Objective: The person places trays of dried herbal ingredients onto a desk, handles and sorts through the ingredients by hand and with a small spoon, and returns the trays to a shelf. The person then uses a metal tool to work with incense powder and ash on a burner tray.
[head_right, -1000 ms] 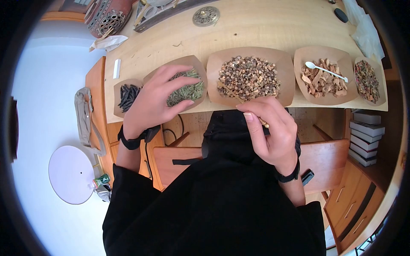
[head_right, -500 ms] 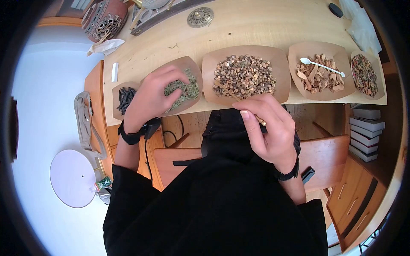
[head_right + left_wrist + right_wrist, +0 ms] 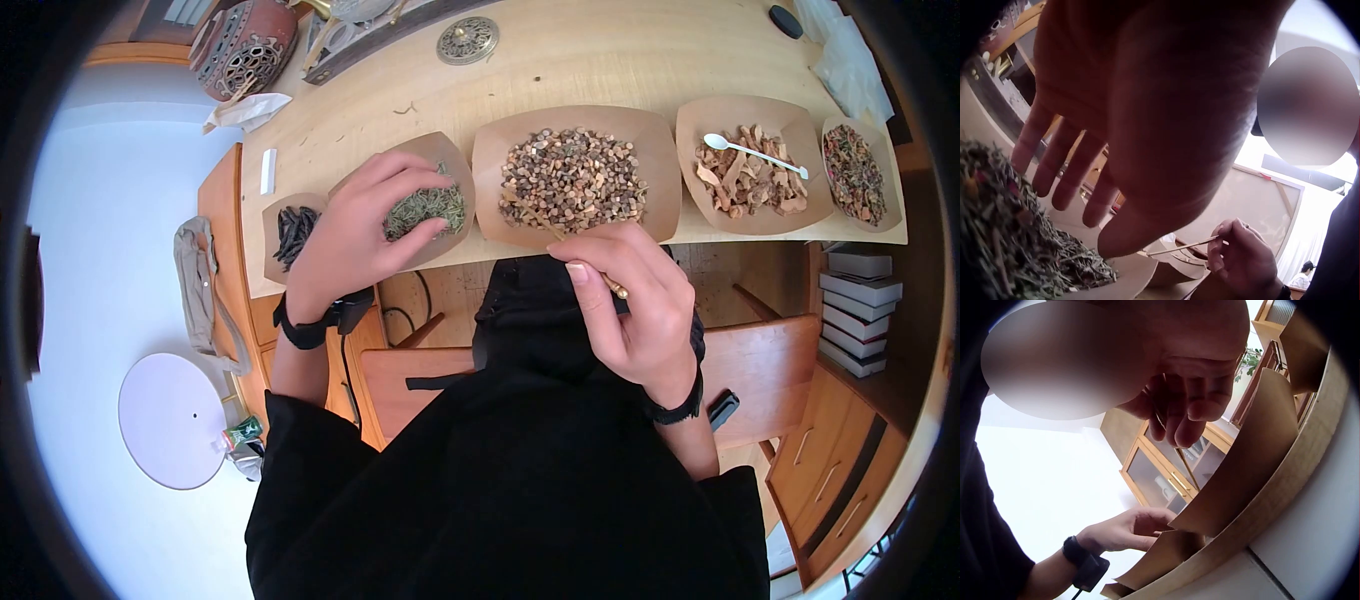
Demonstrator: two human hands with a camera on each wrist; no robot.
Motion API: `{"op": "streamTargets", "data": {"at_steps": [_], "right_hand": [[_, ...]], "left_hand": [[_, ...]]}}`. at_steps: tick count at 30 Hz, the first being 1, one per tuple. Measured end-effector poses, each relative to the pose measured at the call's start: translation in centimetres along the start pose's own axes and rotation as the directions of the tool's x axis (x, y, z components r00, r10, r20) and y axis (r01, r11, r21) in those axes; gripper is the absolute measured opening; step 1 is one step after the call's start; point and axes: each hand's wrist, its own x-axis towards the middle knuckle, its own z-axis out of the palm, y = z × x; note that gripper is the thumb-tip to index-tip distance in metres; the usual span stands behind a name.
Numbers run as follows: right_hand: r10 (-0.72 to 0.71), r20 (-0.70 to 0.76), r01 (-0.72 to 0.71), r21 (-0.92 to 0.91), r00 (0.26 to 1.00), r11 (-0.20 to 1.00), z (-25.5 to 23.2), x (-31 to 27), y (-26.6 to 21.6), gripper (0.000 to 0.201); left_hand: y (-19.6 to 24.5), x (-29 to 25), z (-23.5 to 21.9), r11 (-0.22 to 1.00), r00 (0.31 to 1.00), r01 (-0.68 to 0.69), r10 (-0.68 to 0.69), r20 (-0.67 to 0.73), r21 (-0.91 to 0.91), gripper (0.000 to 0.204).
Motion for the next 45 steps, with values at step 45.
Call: {"op": "streamTargets", "data": {"at_steps": [45], "right_hand": [[-0.009,0.002,0.009,-0.01,1.0,1.0,0.2,-0.1,0.2,0.012]], "left_hand": [[-1.9,-2.7,-0.7,0.994,0.994,0.106,-0.106,0.017,0.021,0.045]]}}
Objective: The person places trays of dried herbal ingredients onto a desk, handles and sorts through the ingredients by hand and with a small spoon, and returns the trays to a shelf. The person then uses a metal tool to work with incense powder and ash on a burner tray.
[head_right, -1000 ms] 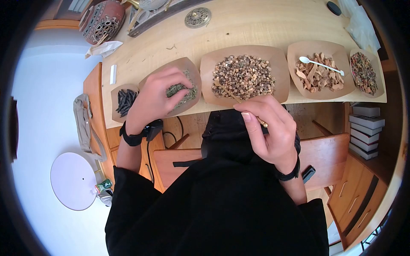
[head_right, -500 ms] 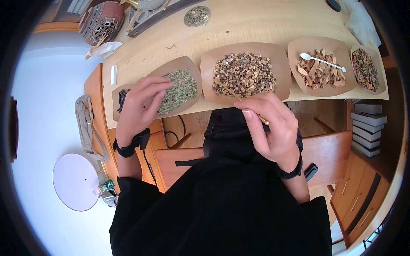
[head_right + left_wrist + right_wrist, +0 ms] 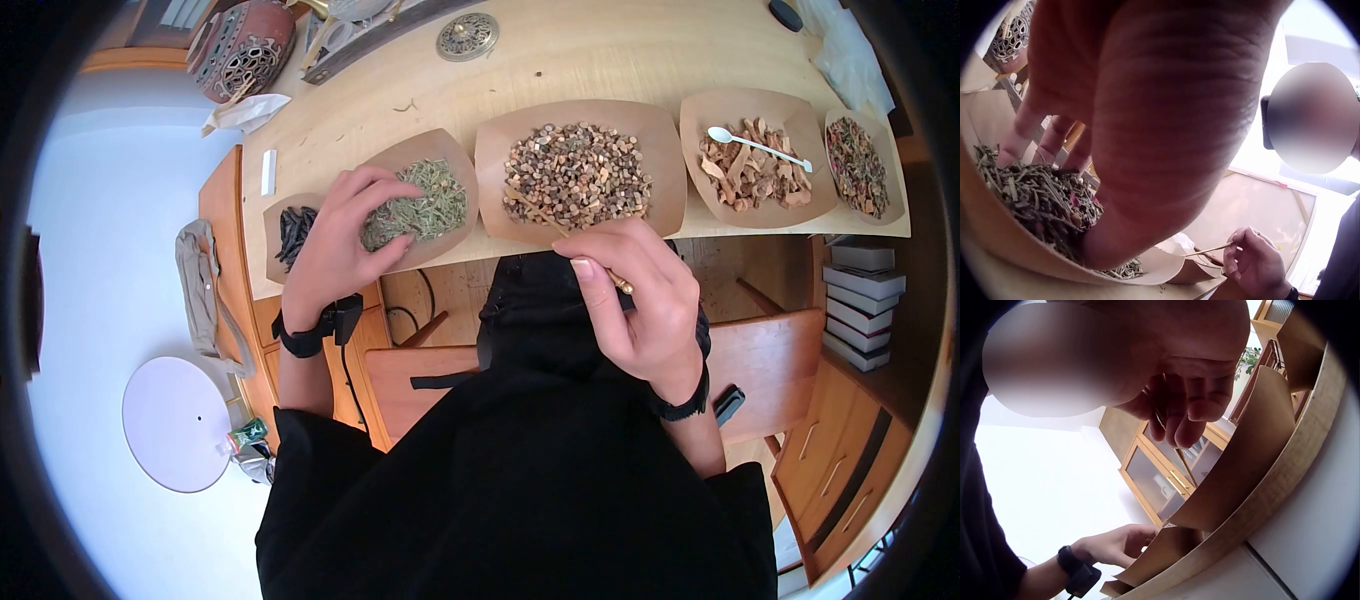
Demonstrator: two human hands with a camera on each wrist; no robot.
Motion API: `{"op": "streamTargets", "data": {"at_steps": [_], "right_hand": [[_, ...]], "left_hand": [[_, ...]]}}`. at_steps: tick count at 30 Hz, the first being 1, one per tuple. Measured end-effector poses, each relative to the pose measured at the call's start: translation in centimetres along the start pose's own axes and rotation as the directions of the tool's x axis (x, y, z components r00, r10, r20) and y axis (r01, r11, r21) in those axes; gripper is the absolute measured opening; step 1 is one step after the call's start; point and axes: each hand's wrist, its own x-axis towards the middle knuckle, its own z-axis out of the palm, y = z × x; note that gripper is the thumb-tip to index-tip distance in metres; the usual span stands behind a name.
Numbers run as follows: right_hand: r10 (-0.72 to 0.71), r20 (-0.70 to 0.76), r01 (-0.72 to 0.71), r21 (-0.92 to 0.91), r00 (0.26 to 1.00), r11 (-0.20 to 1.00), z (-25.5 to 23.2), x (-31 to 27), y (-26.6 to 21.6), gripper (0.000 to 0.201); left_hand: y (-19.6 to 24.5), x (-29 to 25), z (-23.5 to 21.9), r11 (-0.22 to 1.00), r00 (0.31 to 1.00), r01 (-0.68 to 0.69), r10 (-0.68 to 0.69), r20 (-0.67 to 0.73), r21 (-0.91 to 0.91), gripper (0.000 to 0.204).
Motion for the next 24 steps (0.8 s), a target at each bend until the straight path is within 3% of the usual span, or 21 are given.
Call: {"op": "streamTargets", "data": {"at_steps": [8,11,13,16,20,22,24], "right_hand": [[0.017,-0.007,-0.018,-0.009,1.0,1.0,-0.2,-0.2,0.1,0.012],[0.014,-0.013,-0.014,-0.011,1.0,1.0,-0.3,-0.2,0.2,0.012],[0.02,-0.01,-0.02,-0.012,1.0,1.0,-0.3,-0.2,0.2,0.012],[0.049,-0.008,-0.049,-0.001,0.999,0.999,-0.3,-0.1,0.0,0.012],[0.04,-0.009,-0.04,-0.003,0.999,0.999,-0.4,-0.2,0.1,0.012],[0.03,-0.009,-0.03,-0.004,0.999,1.0,-0.3,-0.2,0.2,0.012],[0.036,-0.007,-0.036,-0.001,0.999,0.999,-0.3,-0.1,0.1,0.012]], "left_hand": [[-0.4,0.3,0.1,0.991,0.998,0.012,-0.019,-0.052,-0.135,0.032],[0.0,0.2,0.0,0.972,0.991,0.105,-0.12,-0.058,-0.21,0.027],[-0.5,0.0,0.9,0.836,0.954,0.133,-0.253,-0.159,-0.533,0.023],[-0.8,-0.3,0.9,0.744,0.939,0.142,-0.31,-0.148,-0.652,0.022],[-0.9,-0.9,0.4,0.764,0.952,0.191,-0.296,-0.073,-0.616,0.024],[-1.1,-1.2,0.1,0.902,0.97,0.208,-0.241,-0.041,-0.379,0.029],[-1.4,-1.6,-0.5,0.947,0.983,0.154,-0.176,-0.056,-0.283,0.034]]}}
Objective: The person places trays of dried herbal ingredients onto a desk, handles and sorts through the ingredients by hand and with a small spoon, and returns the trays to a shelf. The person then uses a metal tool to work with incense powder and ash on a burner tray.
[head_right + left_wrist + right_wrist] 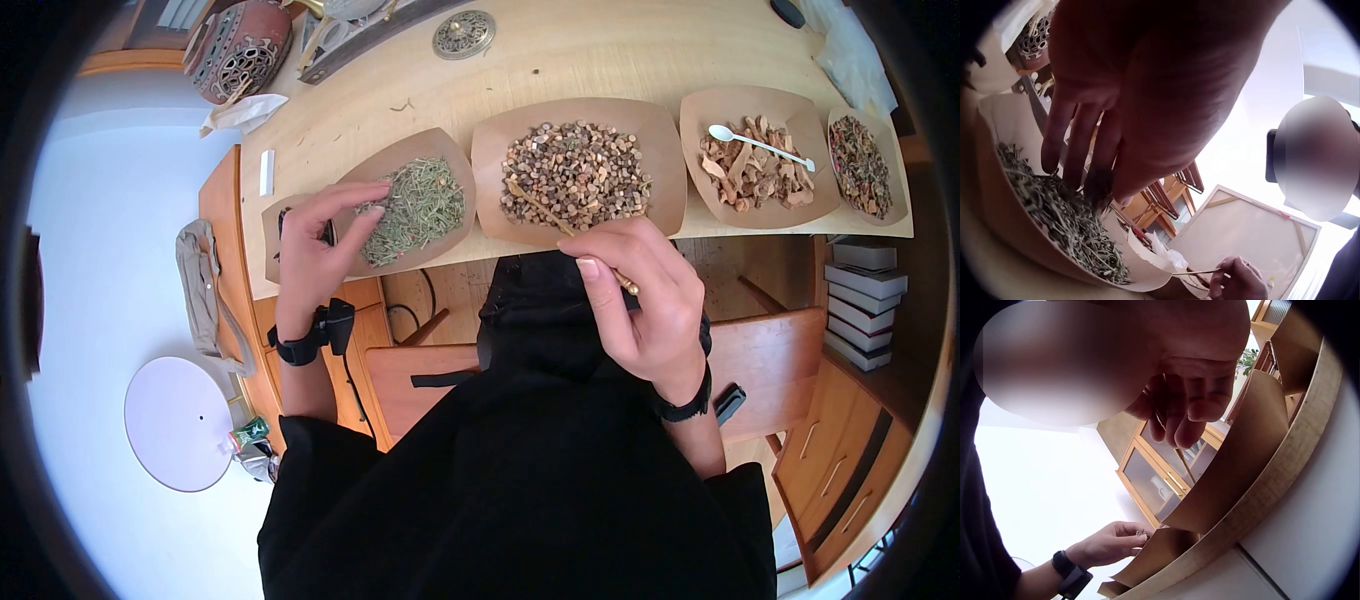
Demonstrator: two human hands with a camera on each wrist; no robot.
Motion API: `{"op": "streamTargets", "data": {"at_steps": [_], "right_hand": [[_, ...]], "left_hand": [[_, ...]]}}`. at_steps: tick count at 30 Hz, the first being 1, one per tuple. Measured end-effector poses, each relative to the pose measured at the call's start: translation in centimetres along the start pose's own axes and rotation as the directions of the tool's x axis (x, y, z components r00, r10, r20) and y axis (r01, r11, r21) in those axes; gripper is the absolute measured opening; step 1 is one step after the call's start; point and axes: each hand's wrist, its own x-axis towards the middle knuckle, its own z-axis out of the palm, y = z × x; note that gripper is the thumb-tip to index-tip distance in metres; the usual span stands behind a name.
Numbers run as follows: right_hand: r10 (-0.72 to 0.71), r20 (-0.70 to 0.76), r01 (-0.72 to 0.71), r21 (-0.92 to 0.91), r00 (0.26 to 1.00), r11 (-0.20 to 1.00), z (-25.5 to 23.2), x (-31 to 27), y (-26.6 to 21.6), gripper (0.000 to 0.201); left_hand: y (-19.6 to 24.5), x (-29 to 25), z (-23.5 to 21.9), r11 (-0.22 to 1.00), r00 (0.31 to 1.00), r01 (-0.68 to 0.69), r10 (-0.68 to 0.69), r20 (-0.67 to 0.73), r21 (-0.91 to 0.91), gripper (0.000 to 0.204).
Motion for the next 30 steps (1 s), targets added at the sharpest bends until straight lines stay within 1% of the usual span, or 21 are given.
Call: {"op": "streamTargets", "data": {"at_steps": [1,2,4,5,7,10,14,16,17,19,20,22,23,25,26,28,29,30], "right_hand": [[0.005,0.003,-0.005,0.003,1.0,1.0,0.0,0.0,0.0,0.013],[0.006,0.003,-0.006,0.002,1.0,1.0,0.0,0.0,-0.1,0.013],[0.005,0.003,-0.005,0.006,1.0,1.0,0.0,0.0,-0.1,0.013],[0.004,0.005,-0.005,0.009,1.0,1.0,0.1,0.0,-0.1,0.013],[-0.011,0.011,0.011,0.0,1.0,1.0,0.2,0.0,0.0,0.013],[0.013,0.019,-0.013,0.017,1.0,1.0,0.3,0.0,-0.3,0.013],[-0.019,0.01,0.019,0.002,1.0,1.0,0.3,0.0,-0.1,0.013],[-0.026,0.007,0.026,-0.014,1.0,1.0,0.3,0.0,-0.1,0.013],[-0.028,0.006,0.028,-0.014,1.0,1.0,0.3,0.0,-0.1,0.013],[-0.019,0.006,0.019,-0.009,1.0,1.0,0.2,0.0,-0.2,0.012],[-0.018,0.005,0.018,-0.009,1.0,1.0,0.2,-0.1,-0.2,0.012],[-0.022,-0.002,0.022,-0.009,1.0,1.0,0.3,0.0,-0.2,0.012],[-0.022,-0.002,0.022,-0.009,1.0,1.0,0.3,0.0,-0.2,0.012],[-0.013,-0.005,0.013,-0.005,1.0,1.0,0.3,-0.1,-0.2,0.013],[-0.013,-0.004,0.013,-0.005,1.0,1.0,0.3,0.0,-0.2,0.013],[-0.009,0.002,0.009,-0.005,1.0,1.0,0.3,0.0,-0.2,0.013],[-0.009,0.003,0.009,-0.005,1.0,1.0,0.3,0.0,-0.2,0.013],[-0.009,0.005,0.009,-0.008,1.0,1.0,0.3,0.0,-0.2,0.012]], "left_hand": [[0.0,-0.1,-0.2,0.993,0.998,-0.068,0.068,0.011,0.097,0.039],[0.4,-0.2,-0.4,0.993,0.998,-0.069,0.068,0.011,0.097,0.039],[1.3,-0.5,-0.8,0.965,0.984,-0.149,0.124,0.125,0.217,0.052],[1.2,-0.6,-0.8,0.965,0.985,-0.146,0.121,0.124,0.217,0.052],[1.0,-0.6,-0.3,0.972,0.99,-0.112,0.091,0.109,0.205,0.062],[0.3,-0.3,0.2,0.971,0.991,-0.105,0.085,0.104,0.212,0.062],[0.1,0.4,0.7,0.979,0.996,-0.06,0.046,0.077,0.193,0.056],[-0.7,0.8,0.8,0.971,0.988,-0.148,0.138,0.064,0.187,0.049],[-0.4,0.8,0.8,0.971,0.988,-0.149,0.139,0.063,0.188,0.049],[0.3,0.8,0.8,0.987,0.996,-0.083,0.079,0.033,0.137,0.042],[0.2,0.8,0.8,0.987,0.996,-0.083,0.08,0.034,0.137,0.042],[-0.1,0.6,0.6,0.997,1.0,-0.024,0.024,0.003,0.071,0.038],[-0.1,0.5,0.5,0.997,1.0,-0.024,0.024,0.003,0.071,0.038],[0.0,0.3,0.5,0.995,0.997,0.062,-0.057,-0.057,0.074,0.036],[-0.1,0.3,0.6,0.995,0.997,0.062,-0.058,-0.058,0.073,0.036],[-0.5,0.2,0.9,0.994,0.986,0.067,-0.079,-0.147,-0.082,0.035],[-0.3,0.2,0.7,0.994,0.986,0.068,-0.08,-0.148,-0.083,0.035],[0.1,0.2,0.3,1.0,0.992,0.016,-0.017,-0.126,-0.009,0.035]]}}
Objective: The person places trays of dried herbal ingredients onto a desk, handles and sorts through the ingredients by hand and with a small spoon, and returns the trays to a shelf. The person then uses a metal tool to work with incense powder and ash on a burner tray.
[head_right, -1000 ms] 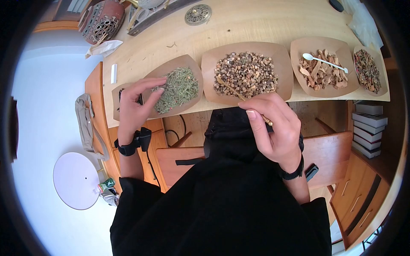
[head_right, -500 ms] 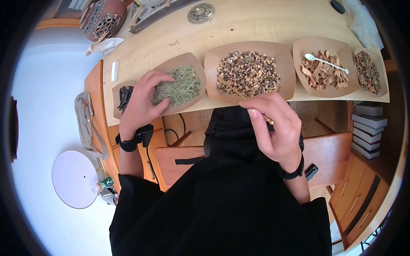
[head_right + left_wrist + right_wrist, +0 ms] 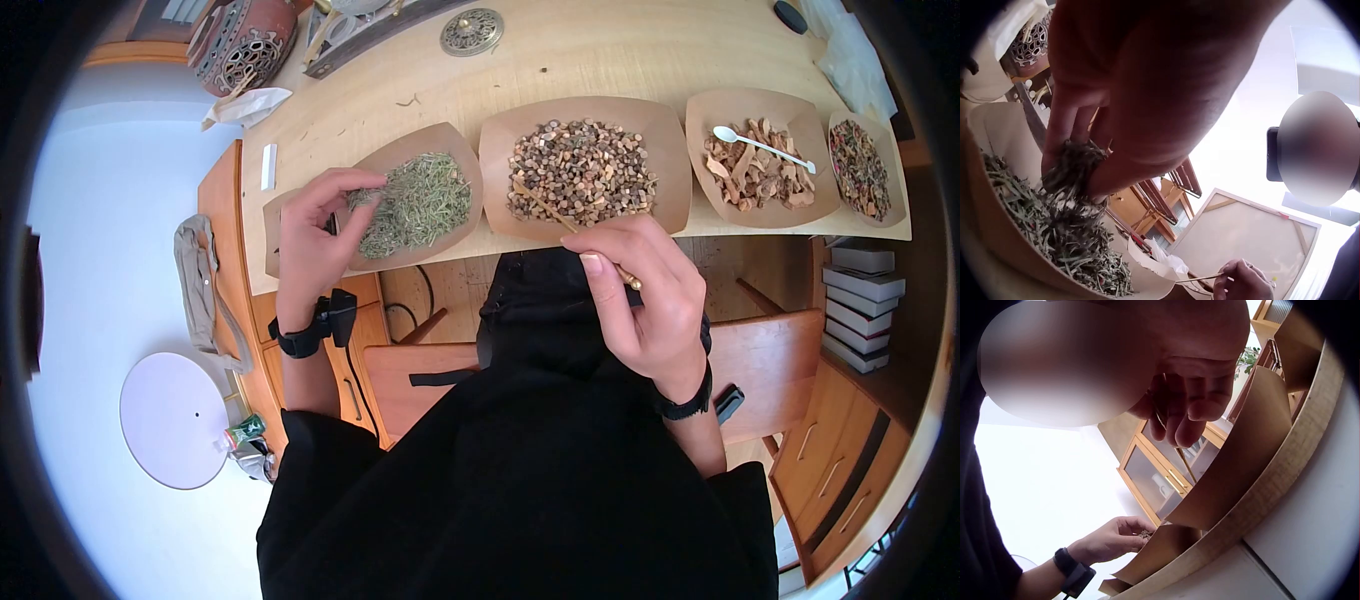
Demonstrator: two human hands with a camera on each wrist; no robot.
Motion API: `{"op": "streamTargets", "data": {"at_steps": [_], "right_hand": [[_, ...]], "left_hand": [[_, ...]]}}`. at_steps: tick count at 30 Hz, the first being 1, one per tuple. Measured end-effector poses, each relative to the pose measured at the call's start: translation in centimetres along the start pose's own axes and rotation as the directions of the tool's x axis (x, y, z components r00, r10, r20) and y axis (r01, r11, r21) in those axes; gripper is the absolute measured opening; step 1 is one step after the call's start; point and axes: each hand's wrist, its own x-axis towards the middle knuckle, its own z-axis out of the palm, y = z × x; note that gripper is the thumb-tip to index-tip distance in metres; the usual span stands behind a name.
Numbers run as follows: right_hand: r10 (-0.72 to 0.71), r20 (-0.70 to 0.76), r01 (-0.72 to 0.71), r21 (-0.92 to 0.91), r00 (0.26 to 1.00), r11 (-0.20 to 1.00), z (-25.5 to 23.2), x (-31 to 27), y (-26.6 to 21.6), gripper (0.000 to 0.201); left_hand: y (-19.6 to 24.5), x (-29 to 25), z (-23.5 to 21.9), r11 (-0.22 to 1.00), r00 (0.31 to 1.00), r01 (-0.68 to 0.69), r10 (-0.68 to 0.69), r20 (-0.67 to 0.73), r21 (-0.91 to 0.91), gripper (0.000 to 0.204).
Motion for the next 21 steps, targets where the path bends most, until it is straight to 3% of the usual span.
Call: {"op": "streamTargets", "data": {"at_steps": [2,4,7,11,17,21], "right_hand": [[0.0,0.002,0.0,-0.003,1.0,1.0,0.0,0.0,0.0,0.012],[0.012,-0.002,-0.012,0.0,1.0,1.0,0.0,0.0,-0.1,0.012],[0.0,0.0,0.0,-0.005,1.0,1.0,0.0,0.0,0.0,0.012],[-0.009,-0.006,0.009,-0.004,1.0,1.0,0.0,-0.1,0.0,0.012],[-0.004,-0.002,0.004,-0.005,1.0,1.0,0.1,-0.1,0.1,0.013],[0.012,-0.001,-0.012,-0.002,1.0,1.0,-0.1,-0.2,0.0,0.013]], "left_hand": [[0.5,0.2,-0.3,0.996,0.998,-0.063,0.061,0.026,0.065,0.036],[0.9,0.3,-0.2,0.945,0.963,-0.256,0.231,0.139,0.204,0.044],[1.6,0.3,0.6,0.968,0.971,-0.166,0.128,0.202,0.19,0.051],[1.4,0.6,1.2,0.948,0.967,-0.199,0.149,0.205,0.248,0.056],[1.2,1.6,1.6,0.944,0.956,-0.217,0.155,0.248,0.248,0.051],[0.8,2.2,1.8,0.971,0.966,-0.155,0.109,0.236,0.184,0.042]]}}
